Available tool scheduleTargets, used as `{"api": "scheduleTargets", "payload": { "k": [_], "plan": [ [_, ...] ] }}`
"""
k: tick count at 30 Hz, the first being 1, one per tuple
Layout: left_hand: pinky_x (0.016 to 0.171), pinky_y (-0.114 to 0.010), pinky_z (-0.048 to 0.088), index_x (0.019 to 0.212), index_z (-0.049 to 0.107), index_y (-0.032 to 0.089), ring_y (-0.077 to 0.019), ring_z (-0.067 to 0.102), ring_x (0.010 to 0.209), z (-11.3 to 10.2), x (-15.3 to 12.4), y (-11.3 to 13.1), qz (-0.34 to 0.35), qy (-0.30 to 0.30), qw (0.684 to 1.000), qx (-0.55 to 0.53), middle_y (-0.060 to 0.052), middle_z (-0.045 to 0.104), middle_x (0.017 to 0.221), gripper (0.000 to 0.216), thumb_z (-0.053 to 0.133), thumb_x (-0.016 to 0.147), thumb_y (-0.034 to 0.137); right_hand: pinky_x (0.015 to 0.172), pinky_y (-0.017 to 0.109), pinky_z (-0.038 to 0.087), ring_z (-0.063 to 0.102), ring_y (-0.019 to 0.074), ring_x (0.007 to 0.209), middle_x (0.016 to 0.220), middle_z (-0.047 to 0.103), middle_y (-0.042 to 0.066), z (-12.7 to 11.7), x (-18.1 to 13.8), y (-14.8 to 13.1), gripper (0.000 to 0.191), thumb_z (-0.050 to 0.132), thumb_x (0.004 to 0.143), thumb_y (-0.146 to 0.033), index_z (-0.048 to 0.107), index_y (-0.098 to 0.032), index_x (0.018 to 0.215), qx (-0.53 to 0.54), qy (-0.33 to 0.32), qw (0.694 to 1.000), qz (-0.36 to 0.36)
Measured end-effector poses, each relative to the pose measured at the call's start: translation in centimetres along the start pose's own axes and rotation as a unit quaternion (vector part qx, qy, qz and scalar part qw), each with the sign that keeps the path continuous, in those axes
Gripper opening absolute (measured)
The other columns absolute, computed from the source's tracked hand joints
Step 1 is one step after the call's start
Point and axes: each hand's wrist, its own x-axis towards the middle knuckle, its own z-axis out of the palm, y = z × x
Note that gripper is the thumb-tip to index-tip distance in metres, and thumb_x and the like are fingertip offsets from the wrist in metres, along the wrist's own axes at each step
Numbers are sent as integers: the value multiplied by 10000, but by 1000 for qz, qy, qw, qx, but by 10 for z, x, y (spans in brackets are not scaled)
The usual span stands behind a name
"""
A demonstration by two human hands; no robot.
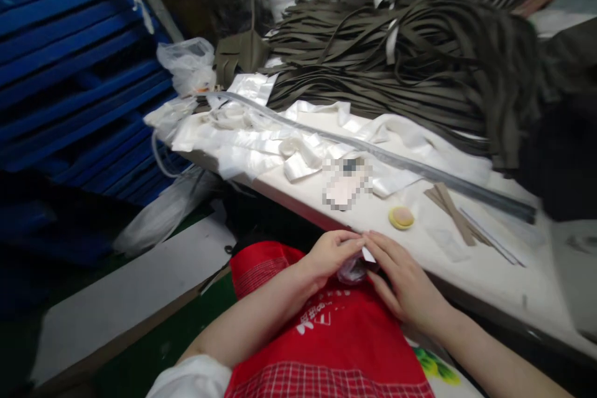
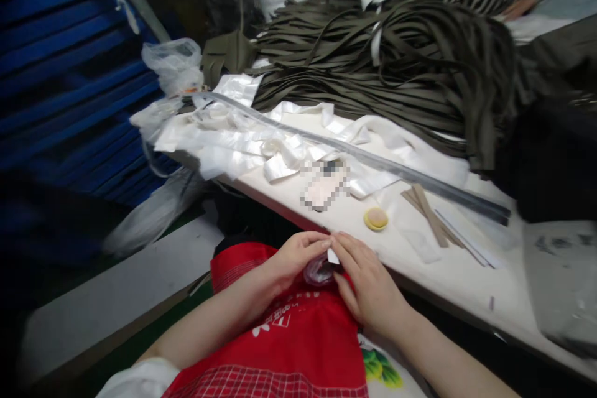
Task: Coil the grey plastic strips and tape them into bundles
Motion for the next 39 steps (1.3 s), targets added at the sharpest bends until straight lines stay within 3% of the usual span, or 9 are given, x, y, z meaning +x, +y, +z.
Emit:
{"api": "scheduleTargets", "payload": {
  "k": [5, 9, 11, 13, 18, 24, 31, 35, 39],
  "plan": [
    [741, -276, 526, 1008, 703, 106, -206, 692, 798, 6, 2, 9, -37, 23, 999, 31, -124, 747, 929, 490, 830, 624, 383, 1015, 473, 446, 521, 277, 1213, 1316, 567, 128, -56, -35, 28, 504, 508, 874, -194, 458, -228, 1375, -72, 157, 979, 113],
    [691, -301, 555, 1005, 698, 118, -241, 712, 758, 1, 6, 13, -57, 61, 996, 20, -121, 756, 895, 534, 854, 563, 373, 994, 478, 417, 584, 312, 1073, 1089, 663, 143, -128, -119, 85, 286, 530, 846, -282, 662, -180, 1078, -244, 356, 827, 361],
    [678, -295, 561, 1009, 695, 124, -243, 716, 751, 3, 5, 13, -67, 64, 996, 16, -117, 758, 893, 549, 864, 543, 361, 1040, 522, 333, 520, 371, 1158, 1112, 656, 171, -154, -165, 111, 267, 535, 811, -342, 705, -172, 928, -223, 381, 747, 498],
    [679, -291, 564, 1010, 694, 126, -255, 720, 785, 7, 2, 13, -68, 65, 996, 12, -117, 758, 899, 564, 872, 528, 356, 1034, 541, 313, 524, 400, 1143, 1026, 690, 181, -167, -199, 130, 261, 546, 773, -378, 720, -185, 749, -145, 381, 709, 575],
    [675, -323, 577, 980, 702, 132, -291, 719, 814, 18, 0, 12, -77, 69, 995, -1, -124, 758, 893, 572, 882, 492, 371, 831, 441, 503, 677, 305, 822, 738, 740, 82, -162, -224, 143, 293, 585, 708, -465, 718, -222, 613, 15, 375, 725, 577],
    [656, -320, 574, 992, 693, 129, -253, 716, 715, 19, -3, 15, -77, 63, 995, -3, -120, 756, 876, 558, 873, 518, 363, 921, 439, 468, 655, 314, 966, 835, 748, 78, -154, -235, 114, 342, 693, 655, -532, 721, -199, 729, 44, 445, 705, 551],
    [682, -298, 560, 984, 690, 140, -240, 713, 741, 14, -1, 10, -74, 38, 997, 2, -106, 756, 879, 516, 855, 550, 365, 549, 400, 508, 624, 258, 505, 522, 662, 57, -111, -254, 93, 329, 696, 592, -538, 663, -211, 587, 96, 332, 672, 655],
    [723, -285, 546, 983, 693, 133, -225, 702, 787, 13, 1, 9, -28, 27, 999, 35, -111, 750, 934, 465, 833, 604, 365, 557, 360, 503, 605, 223, 526, 559, 662, 50, -91, -208, 76, 371, 712, 614, -559, 682, -189, 633, 175, 251, 730, 612],
    [740, -288, 531, 976, 693, 115, -213, 682, 805, 16, 2, 6, 56, 46, 992, 100, -104, 740, 903, 440, 803, 640, 376, 620, 306, 488, 576, 183, 591, 609, 642, 34, -66, -110, 49, 392, 683, 716, -578, 682, -186, 732, 275, 205, 800, 492]
  ]
}}
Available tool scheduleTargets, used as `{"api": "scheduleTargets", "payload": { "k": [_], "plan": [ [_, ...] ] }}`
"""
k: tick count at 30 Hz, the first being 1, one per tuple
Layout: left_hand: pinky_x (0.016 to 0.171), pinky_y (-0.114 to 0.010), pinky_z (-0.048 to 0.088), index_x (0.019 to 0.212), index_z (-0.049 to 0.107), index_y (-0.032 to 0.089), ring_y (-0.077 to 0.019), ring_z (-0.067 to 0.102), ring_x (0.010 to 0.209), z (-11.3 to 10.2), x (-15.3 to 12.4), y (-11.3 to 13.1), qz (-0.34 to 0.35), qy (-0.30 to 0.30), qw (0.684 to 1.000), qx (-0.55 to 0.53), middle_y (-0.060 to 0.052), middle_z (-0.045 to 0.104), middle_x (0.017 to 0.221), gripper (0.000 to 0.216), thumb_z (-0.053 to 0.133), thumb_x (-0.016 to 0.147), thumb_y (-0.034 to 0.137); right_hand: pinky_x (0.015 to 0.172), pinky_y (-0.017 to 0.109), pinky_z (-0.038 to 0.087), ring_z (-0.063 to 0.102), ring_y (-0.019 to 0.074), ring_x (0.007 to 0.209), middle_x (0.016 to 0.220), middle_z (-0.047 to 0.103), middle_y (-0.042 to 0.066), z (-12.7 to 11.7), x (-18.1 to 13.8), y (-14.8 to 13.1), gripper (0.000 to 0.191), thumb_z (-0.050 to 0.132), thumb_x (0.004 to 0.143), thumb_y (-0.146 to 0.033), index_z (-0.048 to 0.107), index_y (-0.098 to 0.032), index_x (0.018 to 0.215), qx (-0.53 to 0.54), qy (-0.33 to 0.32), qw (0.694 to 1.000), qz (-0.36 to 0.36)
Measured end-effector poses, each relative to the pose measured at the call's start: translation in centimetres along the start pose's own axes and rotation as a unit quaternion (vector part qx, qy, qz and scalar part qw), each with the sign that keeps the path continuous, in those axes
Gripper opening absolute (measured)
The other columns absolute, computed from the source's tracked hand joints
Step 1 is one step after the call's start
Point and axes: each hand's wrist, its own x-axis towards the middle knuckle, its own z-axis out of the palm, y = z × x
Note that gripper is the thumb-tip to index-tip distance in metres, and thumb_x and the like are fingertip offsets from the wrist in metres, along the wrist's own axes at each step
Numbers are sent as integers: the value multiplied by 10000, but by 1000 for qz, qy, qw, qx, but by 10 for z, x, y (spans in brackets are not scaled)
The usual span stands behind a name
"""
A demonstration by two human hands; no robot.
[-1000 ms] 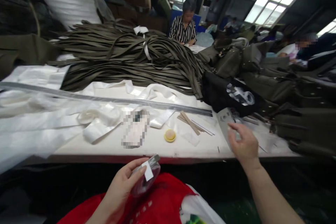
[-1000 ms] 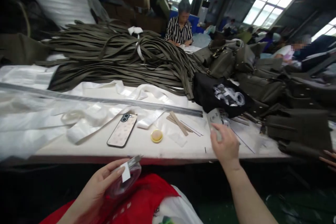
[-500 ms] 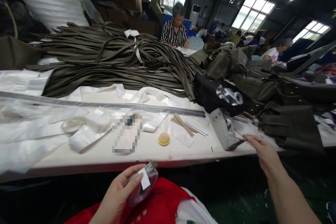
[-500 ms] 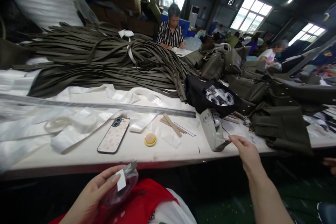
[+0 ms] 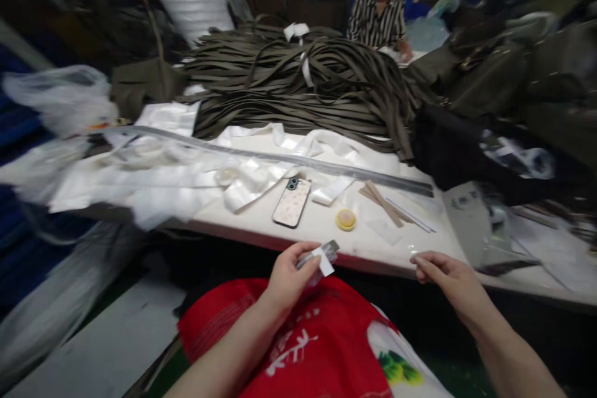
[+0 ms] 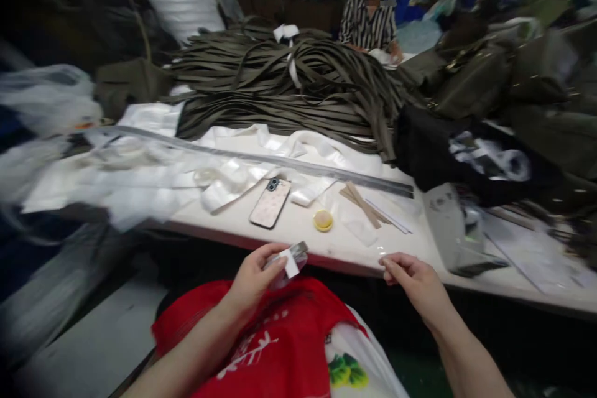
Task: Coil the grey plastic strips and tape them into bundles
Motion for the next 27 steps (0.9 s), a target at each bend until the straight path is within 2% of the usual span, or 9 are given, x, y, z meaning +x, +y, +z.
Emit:
{"api": "scheduleTargets", "payload": {
  "k": [4, 6, 8, 13, 18, 24, 27],
  "plan": [
    [670, -258, 517, 1001, 675, 105, -159, 650, 711, -1, 0, -7, 67, 56, 995, 47, -71, 717, 824, 392, 744, 706, 354, 645, 288, 467, 563, 176, 626, 628, 630, 22, 90, 3, -47, 382, 648, 774, -573, 664, -192, 744, 79, -143, 985, -48],
    [661, -251, 519, 1017, 666, 112, -150, 645, 709, -5, -3, -10, 84, 83, 991, 60, -71, 716, 842, 365, 719, 735, 336, 669, 287, 462, 566, 176, 648, 641, 629, 16, 120, -1, -58, 370, 639, 795, -558, 667, -191, 765, 105, -205, 971, -59],
    [677, -254, 526, 1032, 661, 118, -154, 651, 737, -10, -5, -12, 97, 105, 988, 65, -81, 719, 878, 347, 703, 754, 321, 680, 284, 454, 564, 172, 654, 641, 625, 8, 138, -2, -62, 360, 637, 806, -545, 672, -188, 775, 115, -244, 961, -67],
    [656, -239, 517, 1067, 645, 118, -143, 643, 728, -19, -10, -15, 111, 137, 982, 64, -88, 716, 910, 334, 657, 793, 308, 658, 292, 432, 542, 169, 618, 606, 610, 6, 155, 5, -57, 381, 634, 804, -554, 682, -176, 796, 109, -293, 948, -59],
    [640, -239, 513, 1049, 636, 121, -135, 628, 699, -16, -14, -11, 99, 137, 985, 44, -72, 704, 880, 334, 665, 785, 324, 620, 279, 410, 511, 150, 590, 590, 597, 3, 166, 12, -55, 395, 650, 782, -566, 652, -176, 724, 124, -319, 939, -29],
    [639, -228, 510, 1030, 616, 127, -120, 614, 689, -11, -14, -12, 93, 128, 987, 3, -65, 689, 874, 371, 703, 772, 379, 583, 275, 418, 512, 142, 559, 587, 613, 13, 167, 18, -58, 438, 652, 767, -596, 622, -171, 668, 128, -342, 931, -18],
    [636, -217, 505, 1011, 616, 125, -115, 615, 687, -9, -12, -11, 102, 143, 984, -16, -56, 686, 846, 367, 723, 762, 372, 628, 272, 451, 553, 144, 599, 650, 659, 25, 165, 21, -57, 407, 672, 766, -569, 659, -164, 734, 143, -372, 917, -20]
  ]
}}
